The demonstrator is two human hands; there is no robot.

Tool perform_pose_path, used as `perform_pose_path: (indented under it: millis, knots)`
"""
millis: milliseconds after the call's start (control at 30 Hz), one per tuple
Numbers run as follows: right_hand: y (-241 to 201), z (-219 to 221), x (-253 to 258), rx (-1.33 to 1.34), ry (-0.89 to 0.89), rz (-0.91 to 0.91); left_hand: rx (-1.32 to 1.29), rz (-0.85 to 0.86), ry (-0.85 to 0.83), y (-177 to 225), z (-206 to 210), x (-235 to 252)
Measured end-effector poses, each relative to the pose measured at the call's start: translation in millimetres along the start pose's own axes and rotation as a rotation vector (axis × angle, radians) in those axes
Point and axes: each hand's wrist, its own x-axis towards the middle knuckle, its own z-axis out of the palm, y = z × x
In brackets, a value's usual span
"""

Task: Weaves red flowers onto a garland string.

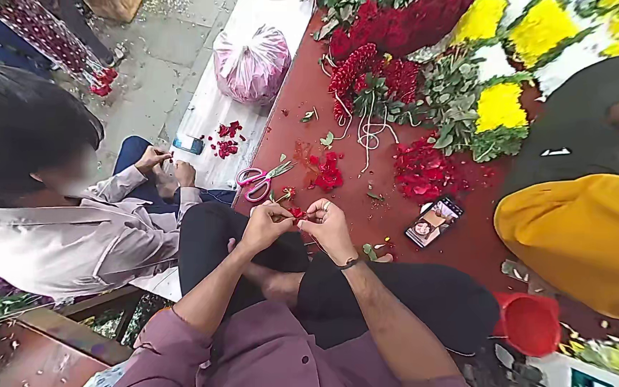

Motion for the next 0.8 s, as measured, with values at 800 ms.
perform_pose_path:
  millis: [800]
  knots:
    - [3,-17,-5,-0.028,-0.175,0.161,-0.254,-0.174,0.011,1,-2,0]
